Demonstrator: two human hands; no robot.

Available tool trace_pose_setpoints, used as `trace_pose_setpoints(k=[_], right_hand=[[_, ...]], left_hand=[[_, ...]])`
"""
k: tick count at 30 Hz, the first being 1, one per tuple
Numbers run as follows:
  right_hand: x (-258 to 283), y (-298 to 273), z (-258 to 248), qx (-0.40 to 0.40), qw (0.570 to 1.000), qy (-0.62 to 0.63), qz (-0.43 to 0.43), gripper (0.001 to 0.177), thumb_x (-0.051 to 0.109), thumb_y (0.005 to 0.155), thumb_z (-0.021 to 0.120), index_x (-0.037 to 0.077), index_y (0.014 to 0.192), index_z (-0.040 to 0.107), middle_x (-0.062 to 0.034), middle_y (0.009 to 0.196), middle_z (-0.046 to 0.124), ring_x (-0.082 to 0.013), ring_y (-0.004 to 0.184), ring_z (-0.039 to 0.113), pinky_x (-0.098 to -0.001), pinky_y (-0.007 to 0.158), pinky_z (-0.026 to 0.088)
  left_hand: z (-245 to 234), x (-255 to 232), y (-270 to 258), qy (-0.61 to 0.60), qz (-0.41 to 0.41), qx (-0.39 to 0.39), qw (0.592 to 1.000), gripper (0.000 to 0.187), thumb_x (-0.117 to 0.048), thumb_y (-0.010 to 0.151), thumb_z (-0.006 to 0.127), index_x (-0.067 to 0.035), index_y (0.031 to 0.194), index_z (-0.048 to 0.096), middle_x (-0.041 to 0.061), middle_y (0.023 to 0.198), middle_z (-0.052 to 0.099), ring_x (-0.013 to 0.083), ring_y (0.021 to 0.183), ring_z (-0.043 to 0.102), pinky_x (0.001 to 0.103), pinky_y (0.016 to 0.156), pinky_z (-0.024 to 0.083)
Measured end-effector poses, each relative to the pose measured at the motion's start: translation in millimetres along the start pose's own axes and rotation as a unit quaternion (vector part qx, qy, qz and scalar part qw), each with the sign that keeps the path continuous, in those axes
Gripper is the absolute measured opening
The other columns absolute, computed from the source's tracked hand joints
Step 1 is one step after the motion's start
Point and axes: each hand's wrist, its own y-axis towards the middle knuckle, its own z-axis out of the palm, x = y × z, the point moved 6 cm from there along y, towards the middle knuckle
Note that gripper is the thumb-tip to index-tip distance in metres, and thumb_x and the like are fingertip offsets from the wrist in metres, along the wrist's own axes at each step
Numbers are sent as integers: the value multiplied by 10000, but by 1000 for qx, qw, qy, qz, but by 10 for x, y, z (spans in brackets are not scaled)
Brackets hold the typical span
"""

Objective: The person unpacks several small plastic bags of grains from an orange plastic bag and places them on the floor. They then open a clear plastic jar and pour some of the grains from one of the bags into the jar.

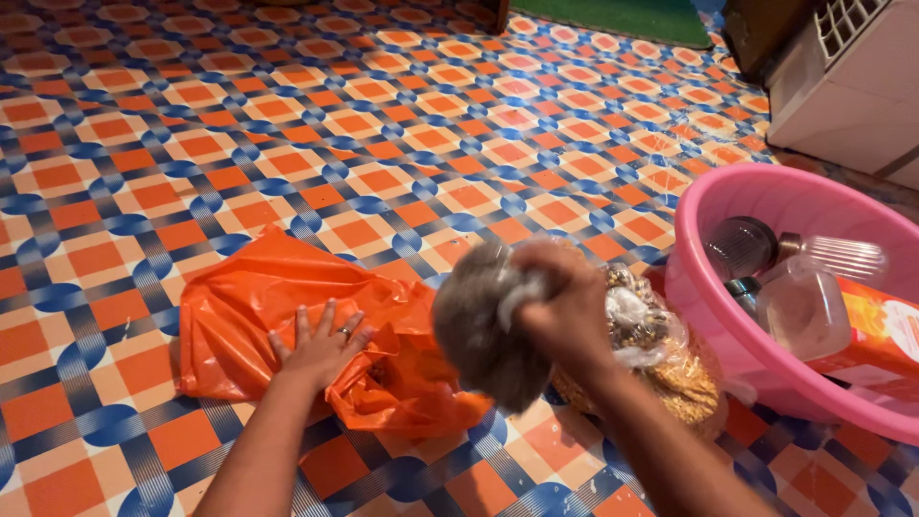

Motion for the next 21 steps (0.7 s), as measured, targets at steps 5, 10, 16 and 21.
trace_pose_setpoints(k=[5, 10, 16, 21], right_hand=[[-345, 549, 40, -16, 987, -151, -42, 330, 75, 660, 789, 80, 989, 766, -94, 1016, 778, -273, 914, 745, -373, 830, 576], [-1085, 374, 795, 238, 945, -212, 79, 507, 153, 598, 872, 117, 1090, 756, -163, 1258, 652, -360, 1090, 670, -423, 902, 536], [-916, -9, 1349, 233, 925, -283, 99, 928, 86, 394, 976, 126, 1276, 689, -253, 1453, 480, -569, 1279, 417, -744, 883, 426], [-659, -889, 1993, 394, 899, -49, 184, 227, 65, 777, 685, 130, 957, 807, -114, 911, 799, -244, 871, 812, -341, 800, 622]], left_hand=[[-15, 150, -5, 3, -14, 16, 1000, 774, -828, 882, 189, -527, 1594, 163, -118, 1728, -114, 327, 1590, -134, 735, 1198, -25], [-27, 300, -76, 4, -4, 6, 1000, 778, -813, 883, 236, -526, 1597, 117, -111, 1729, -101, 331, 1589, -100, 723, 1203, 38], [35, 420, 11, 52, 21, -5, 998, 767, -779, 921, 211, -480, 1616, 83, -81, 1733, -36, 334, 1591, 6, 680, 1216, 156], [39, 483, 145, 21, 39, -15, 999, 812, -752, 940, 188, -364, 1635, 27, -72, 1732, 13, 334, 1584, 65, 599, 1230, 223]])
